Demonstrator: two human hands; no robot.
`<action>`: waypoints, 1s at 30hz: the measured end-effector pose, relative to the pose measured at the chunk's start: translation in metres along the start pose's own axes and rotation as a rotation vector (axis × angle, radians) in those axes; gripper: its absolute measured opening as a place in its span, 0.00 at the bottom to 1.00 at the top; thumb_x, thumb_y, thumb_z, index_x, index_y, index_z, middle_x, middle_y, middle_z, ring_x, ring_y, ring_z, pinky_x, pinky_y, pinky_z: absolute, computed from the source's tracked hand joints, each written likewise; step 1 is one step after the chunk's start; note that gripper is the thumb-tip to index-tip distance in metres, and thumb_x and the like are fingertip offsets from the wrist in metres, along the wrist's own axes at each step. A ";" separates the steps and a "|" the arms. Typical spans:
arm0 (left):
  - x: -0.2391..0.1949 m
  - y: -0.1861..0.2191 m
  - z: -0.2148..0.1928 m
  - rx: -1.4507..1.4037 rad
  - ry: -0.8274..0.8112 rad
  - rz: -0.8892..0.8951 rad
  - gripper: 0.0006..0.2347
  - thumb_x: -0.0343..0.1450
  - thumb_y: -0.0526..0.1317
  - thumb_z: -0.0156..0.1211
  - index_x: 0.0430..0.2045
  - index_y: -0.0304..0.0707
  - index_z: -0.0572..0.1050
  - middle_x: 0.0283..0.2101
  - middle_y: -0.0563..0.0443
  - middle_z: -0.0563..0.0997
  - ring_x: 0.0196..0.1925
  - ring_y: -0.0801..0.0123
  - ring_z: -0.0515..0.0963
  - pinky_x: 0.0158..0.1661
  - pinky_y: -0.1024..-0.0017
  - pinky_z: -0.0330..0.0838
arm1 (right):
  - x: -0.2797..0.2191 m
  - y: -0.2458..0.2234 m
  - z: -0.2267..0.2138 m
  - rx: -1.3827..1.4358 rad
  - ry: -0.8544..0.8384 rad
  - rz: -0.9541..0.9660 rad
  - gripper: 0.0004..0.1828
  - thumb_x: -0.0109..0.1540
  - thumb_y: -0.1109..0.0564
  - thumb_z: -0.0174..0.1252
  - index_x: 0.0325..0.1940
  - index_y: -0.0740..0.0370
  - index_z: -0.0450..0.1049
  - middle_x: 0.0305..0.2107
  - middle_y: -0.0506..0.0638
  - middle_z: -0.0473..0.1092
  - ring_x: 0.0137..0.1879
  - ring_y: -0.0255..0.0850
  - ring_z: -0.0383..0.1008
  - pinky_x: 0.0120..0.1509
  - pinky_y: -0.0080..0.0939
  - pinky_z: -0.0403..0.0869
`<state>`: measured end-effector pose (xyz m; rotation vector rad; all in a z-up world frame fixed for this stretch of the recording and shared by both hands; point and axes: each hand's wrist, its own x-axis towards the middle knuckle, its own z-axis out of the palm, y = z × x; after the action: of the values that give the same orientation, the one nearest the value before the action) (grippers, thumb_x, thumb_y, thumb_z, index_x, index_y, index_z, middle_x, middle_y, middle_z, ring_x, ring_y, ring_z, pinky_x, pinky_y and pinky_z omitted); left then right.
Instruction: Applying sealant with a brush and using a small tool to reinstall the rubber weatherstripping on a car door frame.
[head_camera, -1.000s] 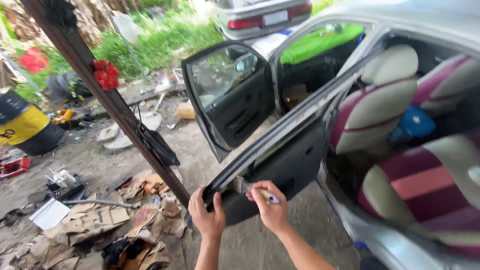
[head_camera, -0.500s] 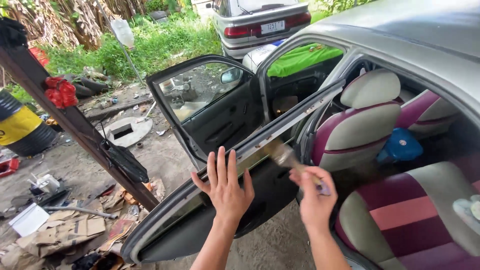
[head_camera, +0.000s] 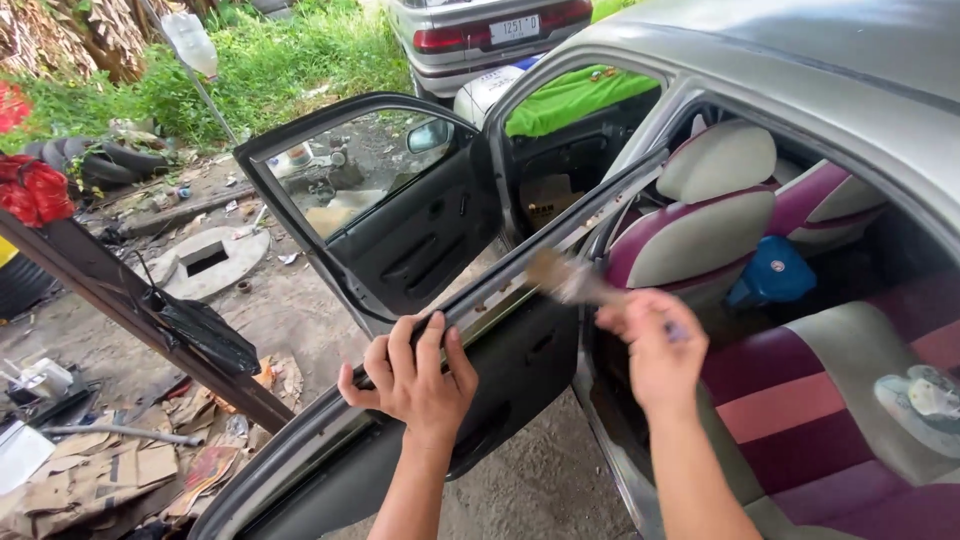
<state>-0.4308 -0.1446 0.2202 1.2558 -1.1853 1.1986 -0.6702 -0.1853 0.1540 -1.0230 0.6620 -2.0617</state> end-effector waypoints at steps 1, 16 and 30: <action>-0.004 -0.002 0.000 0.001 -0.005 0.003 0.13 0.79 0.48 0.47 0.27 0.52 0.78 0.38 0.56 0.82 0.36 0.62 0.74 0.61 0.53 0.49 | 0.010 0.002 -0.004 0.001 0.003 0.005 0.06 0.65 0.61 0.61 0.44 0.66 0.76 0.34 0.62 0.77 0.35 0.52 0.81 0.45 0.48 0.83; -0.002 0.026 0.000 0.005 -0.336 0.102 0.06 0.71 0.50 0.59 0.36 0.73 0.82 0.53 0.48 0.80 0.53 0.53 0.77 0.65 0.42 0.41 | 0.031 0.015 -0.038 -0.061 -0.091 -0.116 0.08 0.65 0.64 0.58 0.48 0.69 0.75 0.41 0.65 0.75 0.36 0.58 0.80 0.46 0.52 0.85; -0.002 0.071 0.057 0.008 -0.114 0.052 0.05 0.68 0.47 0.60 0.20 0.65 0.79 0.40 0.56 0.85 0.38 0.59 0.80 0.63 0.47 0.46 | 0.115 -0.025 -0.045 -0.350 -0.306 -0.292 0.04 0.63 0.62 0.49 0.39 0.65 0.68 0.29 0.65 0.73 0.35 0.53 0.79 0.50 0.51 0.81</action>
<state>-0.5003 -0.2039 0.2198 1.3207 -1.3040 1.1830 -0.7649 -0.2555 0.1981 -1.6836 0.7628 -2.0052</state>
